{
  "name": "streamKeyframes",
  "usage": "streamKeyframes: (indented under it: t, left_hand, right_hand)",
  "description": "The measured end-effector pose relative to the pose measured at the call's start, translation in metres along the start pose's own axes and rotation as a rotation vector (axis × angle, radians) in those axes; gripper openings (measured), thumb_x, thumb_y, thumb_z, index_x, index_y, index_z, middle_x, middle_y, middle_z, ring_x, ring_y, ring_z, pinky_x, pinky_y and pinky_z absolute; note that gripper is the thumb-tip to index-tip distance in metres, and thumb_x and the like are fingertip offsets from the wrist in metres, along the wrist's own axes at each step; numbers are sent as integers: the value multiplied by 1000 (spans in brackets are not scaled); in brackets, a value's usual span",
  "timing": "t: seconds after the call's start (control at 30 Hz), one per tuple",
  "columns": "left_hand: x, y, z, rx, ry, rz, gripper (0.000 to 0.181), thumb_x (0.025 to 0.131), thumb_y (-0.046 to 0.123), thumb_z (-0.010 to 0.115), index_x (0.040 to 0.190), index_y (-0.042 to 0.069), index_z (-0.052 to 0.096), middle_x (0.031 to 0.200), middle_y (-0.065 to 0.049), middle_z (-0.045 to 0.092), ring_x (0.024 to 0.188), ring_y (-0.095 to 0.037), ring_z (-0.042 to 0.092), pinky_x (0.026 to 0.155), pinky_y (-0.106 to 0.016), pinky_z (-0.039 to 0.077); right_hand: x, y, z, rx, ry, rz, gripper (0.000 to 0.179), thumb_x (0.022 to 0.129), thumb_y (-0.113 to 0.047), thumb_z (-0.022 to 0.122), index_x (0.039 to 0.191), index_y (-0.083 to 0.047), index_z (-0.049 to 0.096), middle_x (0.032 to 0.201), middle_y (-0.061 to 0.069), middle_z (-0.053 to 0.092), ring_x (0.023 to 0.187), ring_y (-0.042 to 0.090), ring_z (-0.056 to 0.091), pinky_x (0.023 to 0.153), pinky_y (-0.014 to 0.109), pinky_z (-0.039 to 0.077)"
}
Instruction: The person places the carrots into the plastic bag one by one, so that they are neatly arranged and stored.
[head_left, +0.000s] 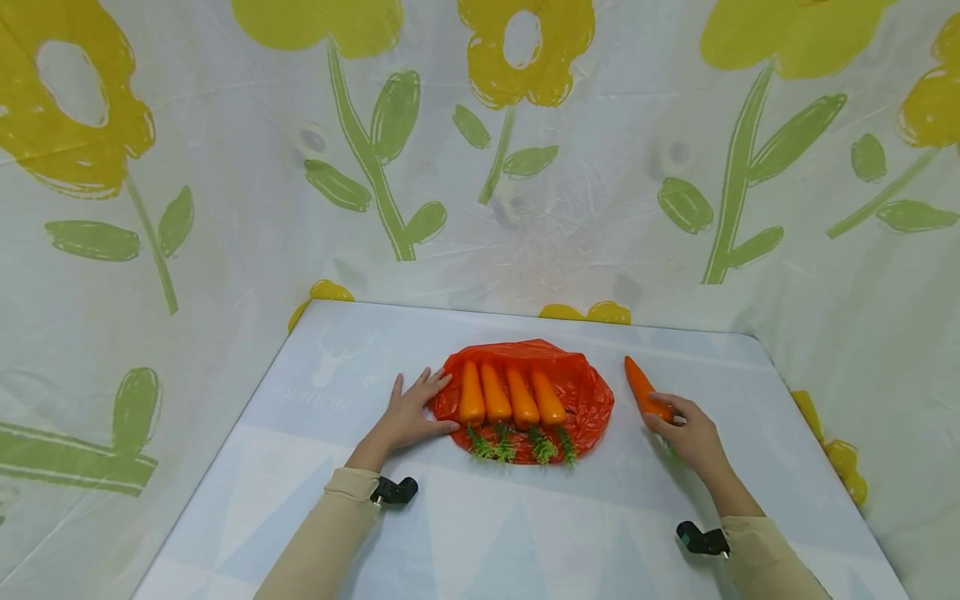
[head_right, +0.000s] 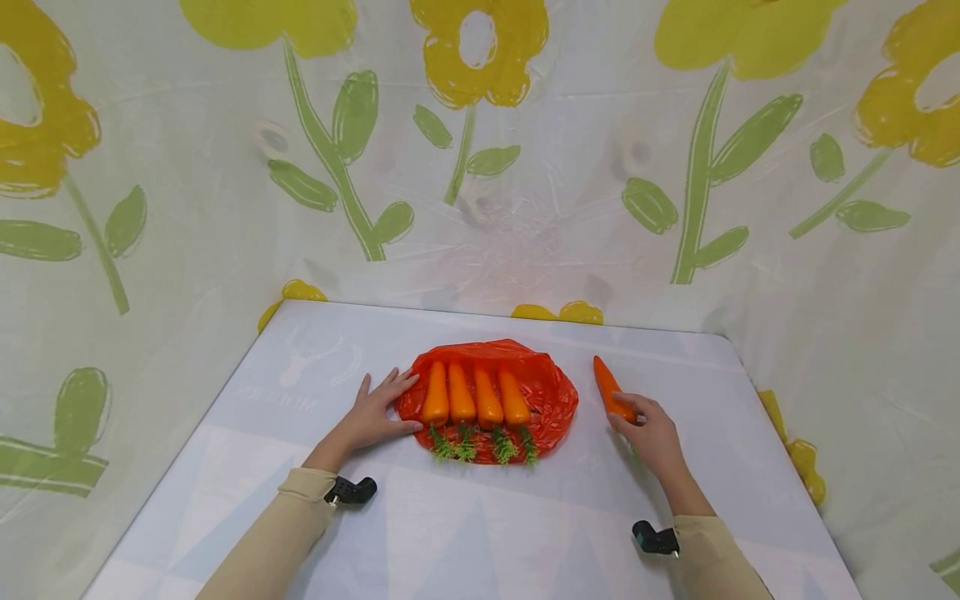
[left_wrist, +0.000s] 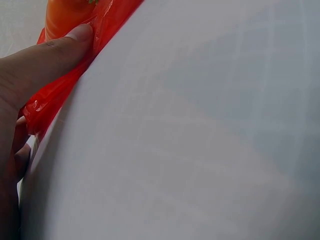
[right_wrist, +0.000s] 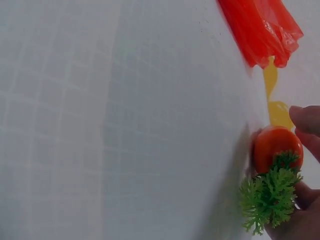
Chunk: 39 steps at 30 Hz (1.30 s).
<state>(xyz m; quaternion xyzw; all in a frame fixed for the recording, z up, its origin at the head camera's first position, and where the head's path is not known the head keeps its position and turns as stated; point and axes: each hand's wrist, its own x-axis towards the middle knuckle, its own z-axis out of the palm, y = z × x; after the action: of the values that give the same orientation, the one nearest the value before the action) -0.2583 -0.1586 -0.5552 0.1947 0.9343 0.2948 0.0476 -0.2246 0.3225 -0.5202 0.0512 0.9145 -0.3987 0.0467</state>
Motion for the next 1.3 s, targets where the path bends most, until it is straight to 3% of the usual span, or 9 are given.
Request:
streamKeyframes:
  t: [0.3, 0.77, 1.3]
  left_hand:
    - [2, -2, 1, 12, 2, 4, 93, 84, 55, 77, 158, 14, 38, 166, -5, 29, 156, -33, 15, 119, -64, -11]
    - [2, -1, 1, 22, -1, -1, 94, 84, 56, 77, 158, 14, 38, 166, -5, 29, 156, -32, 14, 119, -63, -12]
    - [0, -1, 1, 3, 5, 5, 94, 84, 56, 77, 158, 14, 38, 166, -5, 29, 156, -32, 14, 119, -63, -12]
  right_hand:
    - [-1, 1, 1, -16, -27, 33, 60, 98, -40, 68, 147, -7, 53, 151, 29, 39, 124, 48, 49, 93, 51, 56]
    - [-5, 1, 5, -20, -28, 45, 67, 95, -48, 70, 146, -8, 54, 148, 29, 44, 126, 46, 50, 100, 57, 50]
    - [-11, 0, 10, -28, 23, 20, 54, 97, -38, 70, 140, -7, 59, 141, 29, 51, 121, 45, 56, 96, 53, 54]
